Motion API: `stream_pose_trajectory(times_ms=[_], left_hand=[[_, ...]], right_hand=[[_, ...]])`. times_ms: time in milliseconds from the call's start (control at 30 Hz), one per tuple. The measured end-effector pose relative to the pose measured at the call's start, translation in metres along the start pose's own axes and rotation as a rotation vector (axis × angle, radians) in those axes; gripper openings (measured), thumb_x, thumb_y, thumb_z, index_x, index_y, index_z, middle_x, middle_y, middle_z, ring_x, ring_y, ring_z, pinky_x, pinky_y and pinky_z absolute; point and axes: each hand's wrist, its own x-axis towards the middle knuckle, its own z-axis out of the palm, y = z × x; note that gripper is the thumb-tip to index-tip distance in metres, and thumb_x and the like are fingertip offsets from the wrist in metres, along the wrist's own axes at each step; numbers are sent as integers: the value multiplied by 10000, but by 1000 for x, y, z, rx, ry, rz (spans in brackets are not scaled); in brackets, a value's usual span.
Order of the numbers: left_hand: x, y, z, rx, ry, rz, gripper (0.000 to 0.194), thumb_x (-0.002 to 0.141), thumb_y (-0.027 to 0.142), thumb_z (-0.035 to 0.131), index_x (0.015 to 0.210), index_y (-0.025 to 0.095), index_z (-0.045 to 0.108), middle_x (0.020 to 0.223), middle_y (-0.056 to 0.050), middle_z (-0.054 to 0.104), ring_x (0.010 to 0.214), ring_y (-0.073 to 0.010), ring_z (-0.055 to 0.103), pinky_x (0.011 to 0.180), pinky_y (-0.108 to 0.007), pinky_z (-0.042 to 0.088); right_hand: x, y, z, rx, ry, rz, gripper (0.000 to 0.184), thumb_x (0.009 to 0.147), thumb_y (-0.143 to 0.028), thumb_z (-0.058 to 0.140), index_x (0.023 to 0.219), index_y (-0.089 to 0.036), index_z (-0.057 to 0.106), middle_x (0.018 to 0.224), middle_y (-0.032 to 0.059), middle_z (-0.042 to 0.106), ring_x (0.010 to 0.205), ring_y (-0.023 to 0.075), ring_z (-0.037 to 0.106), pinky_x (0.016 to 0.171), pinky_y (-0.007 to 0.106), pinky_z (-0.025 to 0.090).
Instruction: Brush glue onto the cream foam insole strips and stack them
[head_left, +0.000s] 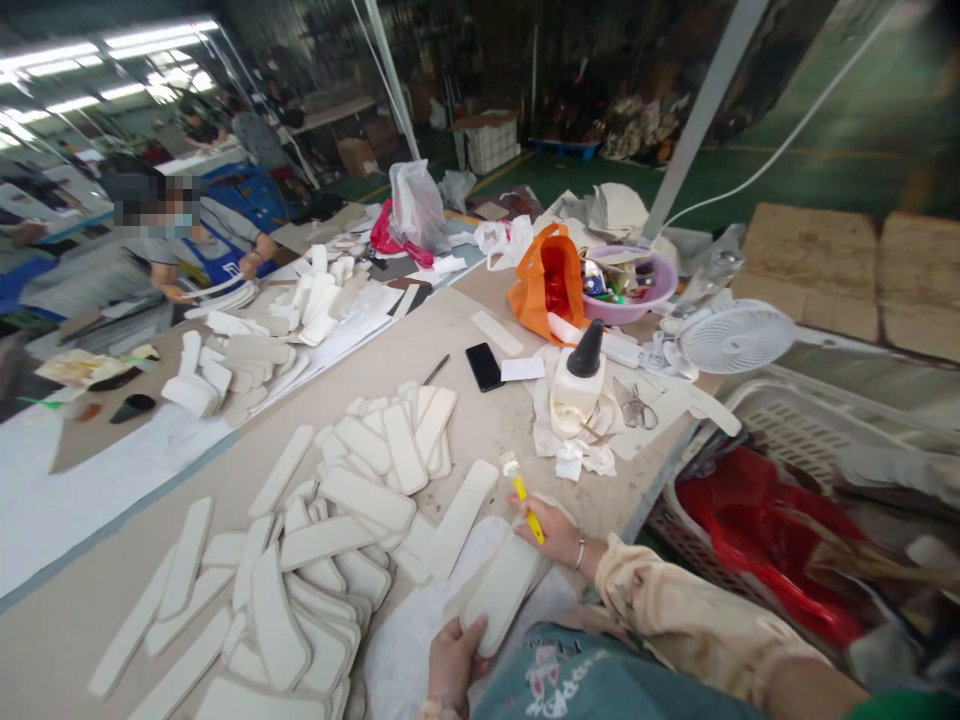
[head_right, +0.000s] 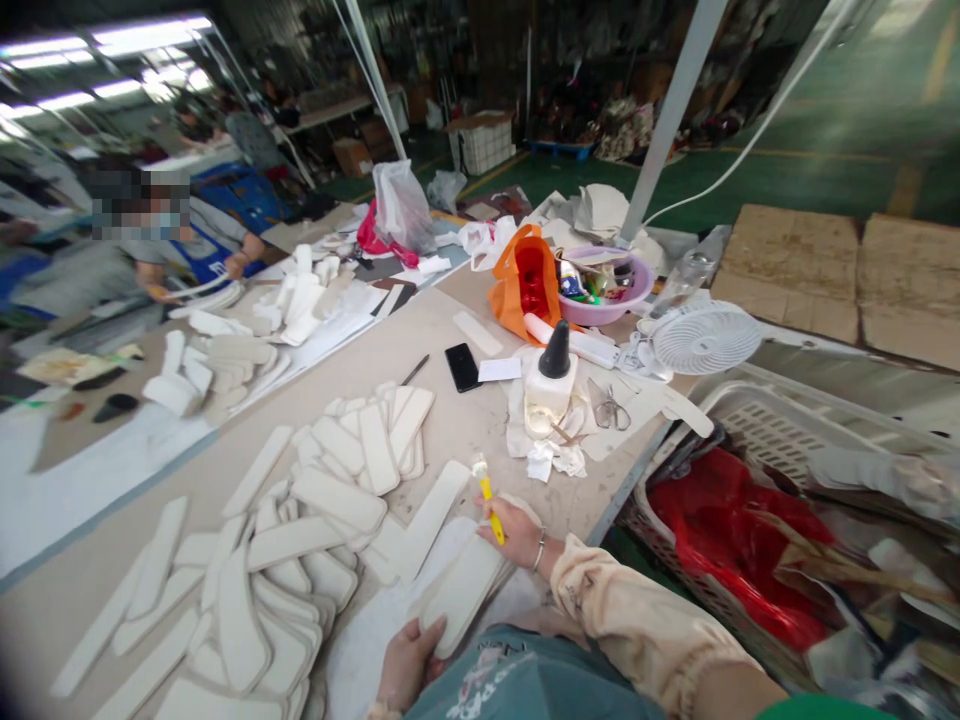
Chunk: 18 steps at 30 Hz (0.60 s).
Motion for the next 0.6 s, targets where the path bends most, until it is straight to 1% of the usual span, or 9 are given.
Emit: stream_pose_trajectory(times_ms=[100,133,200,267,333,367,400,500,600], left_hand=[[0,-2,-2,-11,25,13,322,578,451,696,702,168,606,498,20,555,393,-88,467,378,-198,378],[-2,-1,-5,-16,19,19,339,562,455,705,696,160,608,482,22,542,375,-79,445,365,-191,358],[-8,7,-14,-43,-34,44,387,534,474,718,711,144,620,458,24,522,345,-60,396,336,-177,304],[-20,23,-27,-87,-132,80,439,527,490,721,760,128,633,467,14,531,337,-47,370,318,-167,257],[-34,50,-43,-136,-215,120,459,545,474,722,819,116,637,528,-9,571,365,-46,396,320,-158,257],[-40,67,-51,-165,-237,161,445,560,441,726,846,113,636,596,-27,600,409,-54,435,334,-153,286],[-45,87,-59,-205,-218,221,415,584,407,722,867,116,634,642,-32,611,457,-61,466,348,-144,304],[-50,151,-76,-272,-173,343,319,636,299,706,894,130,622,642,2,604,464,-48,468,366,-129,328],[-35,211,-86,-351,-77,498,252,636,259,705,840,145,611,689,12,627,534,-72,552,410,-134,397]], right_hand=[[4,14,-17,-52,69,34,119,821,-296,491,857,-248,388,1133,82,597,1140,221,500,916,441,436],[5,17,-23,-77,111,38,118,823,-301,486,851,-251,382,1120,83,605,1132,227,508,904,445,444],[5,18,-37,-119,205,32,118,829,-309,479,847,-254,376,1103,90,617,1123,236,516,890,446,455],[1,13,-53,-165,273,-2,118,829,-307,484,847,-252,381,1100,98,618,1120,243,519,882,441,463],[-7,3,-67,-219,290,-64,120,819,-291,504,845,-246,395,1116,105,608,1123,251,514,894,442,457],[-11,-3,-73,-243,280,-97,122,813,-279,514,842,-244,401,1129,106,601,1132,254,505,908,445,447],[-16,-8,-78,-260,264,-124,125,808,-264,522,839,-242,403,1143,107,592,1148,255,490,921,447,436],[-28,-22,-86,-280,201,-162,130,804,-228,524,817,-240,395,1180,106,571,1193,249,441,935,432,428],[-35,-29,-88,-295,177,-166,126,810,-224,515,794,-240,392,1165,105,583,1175,245,461,912,425,448]])
